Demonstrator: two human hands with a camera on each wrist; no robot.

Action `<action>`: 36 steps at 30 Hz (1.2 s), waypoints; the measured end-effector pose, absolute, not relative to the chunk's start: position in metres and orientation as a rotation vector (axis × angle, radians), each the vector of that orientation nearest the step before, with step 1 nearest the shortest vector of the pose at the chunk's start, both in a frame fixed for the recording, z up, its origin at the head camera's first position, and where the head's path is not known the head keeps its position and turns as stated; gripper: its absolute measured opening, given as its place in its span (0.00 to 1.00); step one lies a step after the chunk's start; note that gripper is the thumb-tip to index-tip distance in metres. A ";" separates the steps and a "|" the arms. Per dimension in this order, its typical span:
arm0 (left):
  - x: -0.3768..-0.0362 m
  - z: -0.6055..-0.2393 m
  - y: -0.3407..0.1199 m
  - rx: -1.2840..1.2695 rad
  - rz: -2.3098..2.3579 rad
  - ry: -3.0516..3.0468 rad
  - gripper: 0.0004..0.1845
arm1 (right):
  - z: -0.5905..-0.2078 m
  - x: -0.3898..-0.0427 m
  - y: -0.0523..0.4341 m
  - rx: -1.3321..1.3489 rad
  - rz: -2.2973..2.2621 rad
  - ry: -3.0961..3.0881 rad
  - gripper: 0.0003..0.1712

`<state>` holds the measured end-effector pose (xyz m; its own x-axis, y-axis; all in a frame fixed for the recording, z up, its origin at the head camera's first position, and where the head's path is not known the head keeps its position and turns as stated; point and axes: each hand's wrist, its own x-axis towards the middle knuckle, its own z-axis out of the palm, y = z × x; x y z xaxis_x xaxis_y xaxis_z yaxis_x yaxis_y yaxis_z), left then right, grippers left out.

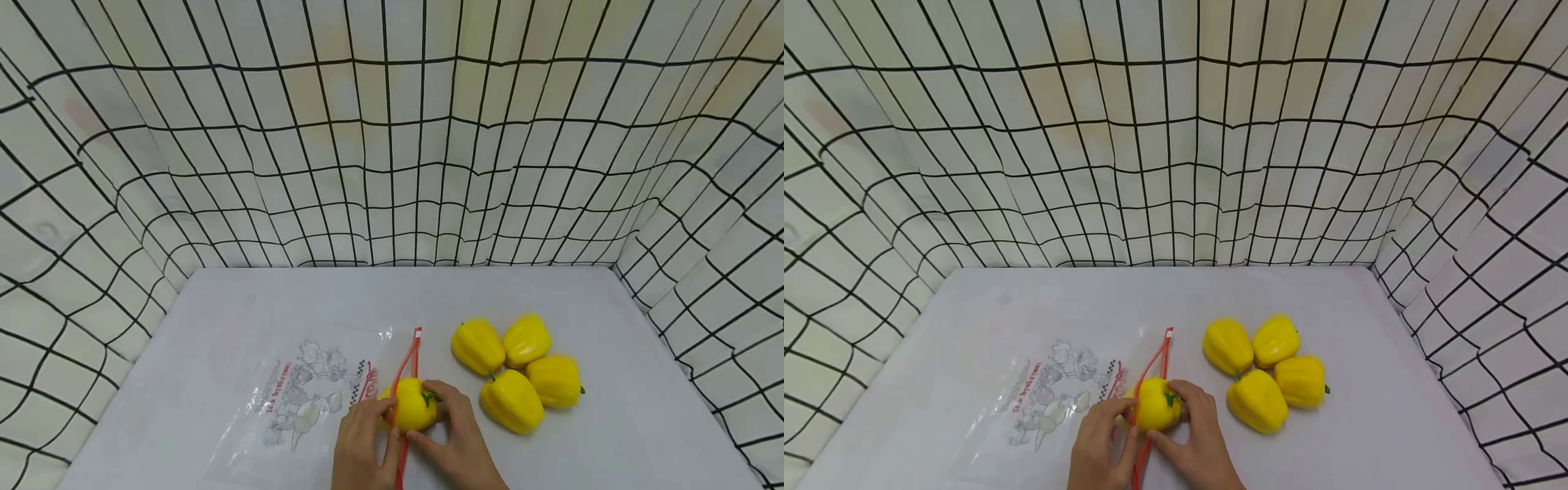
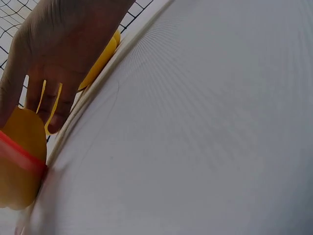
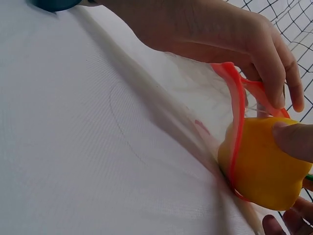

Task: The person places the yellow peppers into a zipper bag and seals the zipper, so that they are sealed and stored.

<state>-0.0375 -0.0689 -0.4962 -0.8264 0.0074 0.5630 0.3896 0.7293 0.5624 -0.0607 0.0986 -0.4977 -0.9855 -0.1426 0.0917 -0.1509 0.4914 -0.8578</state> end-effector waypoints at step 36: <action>-0.037 -0.501 -0.064 -0.291 -0.926 -2.244 0.19 | -0.507 -0.057 0.090 0.300 2.037 -2.557 0.23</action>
<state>-0.0374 -0.0635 -0.5013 -0.7418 -0.0499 0.6688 0.4361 0.7217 0.5375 -0.0574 0.0903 -0.5073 -0.9734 -0.2290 0.0036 -0.0547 0.2172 -0.9746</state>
